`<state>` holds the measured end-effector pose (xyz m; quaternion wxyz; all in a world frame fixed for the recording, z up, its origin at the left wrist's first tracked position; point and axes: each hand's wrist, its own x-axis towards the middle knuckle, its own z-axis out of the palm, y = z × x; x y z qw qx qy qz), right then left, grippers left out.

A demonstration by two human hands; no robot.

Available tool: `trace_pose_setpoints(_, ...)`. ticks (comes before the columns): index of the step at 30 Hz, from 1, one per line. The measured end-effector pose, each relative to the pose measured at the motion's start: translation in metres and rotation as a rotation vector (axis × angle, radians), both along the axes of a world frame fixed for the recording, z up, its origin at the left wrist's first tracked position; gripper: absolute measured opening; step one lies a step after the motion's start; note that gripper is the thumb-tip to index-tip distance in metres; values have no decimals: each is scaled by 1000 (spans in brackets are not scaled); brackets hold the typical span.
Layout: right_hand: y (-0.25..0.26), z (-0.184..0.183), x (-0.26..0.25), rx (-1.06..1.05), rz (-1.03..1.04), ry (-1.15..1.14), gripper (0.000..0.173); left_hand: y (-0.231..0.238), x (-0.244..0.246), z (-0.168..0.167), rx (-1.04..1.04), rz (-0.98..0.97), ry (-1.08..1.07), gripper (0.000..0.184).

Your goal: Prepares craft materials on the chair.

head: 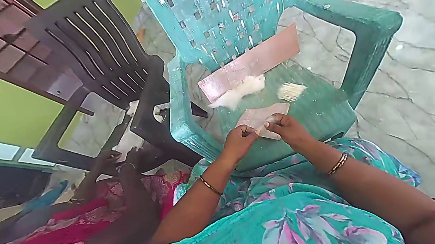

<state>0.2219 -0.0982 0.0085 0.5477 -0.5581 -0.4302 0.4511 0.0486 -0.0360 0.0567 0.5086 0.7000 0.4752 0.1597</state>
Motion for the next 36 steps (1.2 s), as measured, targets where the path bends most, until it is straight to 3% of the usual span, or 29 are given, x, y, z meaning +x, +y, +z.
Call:
trace_pose_setpoints(5, 8, -11, -1, -76, -46, -84, 22, 8, 3, -17, -58, 48, -6, 21)
trace_pose_setpoints(8, 20, -22, 2, -67, -38, -464, 32, 16, 2, -30, -99, 57, 90, 50)
trace_pose_setpoints(9, 25, -25, 3, -85, -33, -587, 33, 18, 1, -35, -102, 52, 124, 52)
trace_pose_setpoints(14, 43, -40, 5, -163, -73, -849, 31, 26, -4, -48, -21, -10, 308, 41)
trace_pose_setpoints(22, 44, -31, 22, -325, -105, -840, 50, 27, 3, -53, -44, -32, 307, 28)
trace_pose_setpoints(27, 41, -27, 37, -268, -105, -830, 42, 25, 9, -52, -48, -44, 357, 27)
trace_pose_setpoints(31, 51, -35, 35, -10, 213, -955, 40, 22, 10, -53, -76, -22, 373, 27)
trace_pose_setpoints(36, 59, -45, 32, 38, 601, -1209, 57, 24, 11, -54, -88, -43, 365, 26)
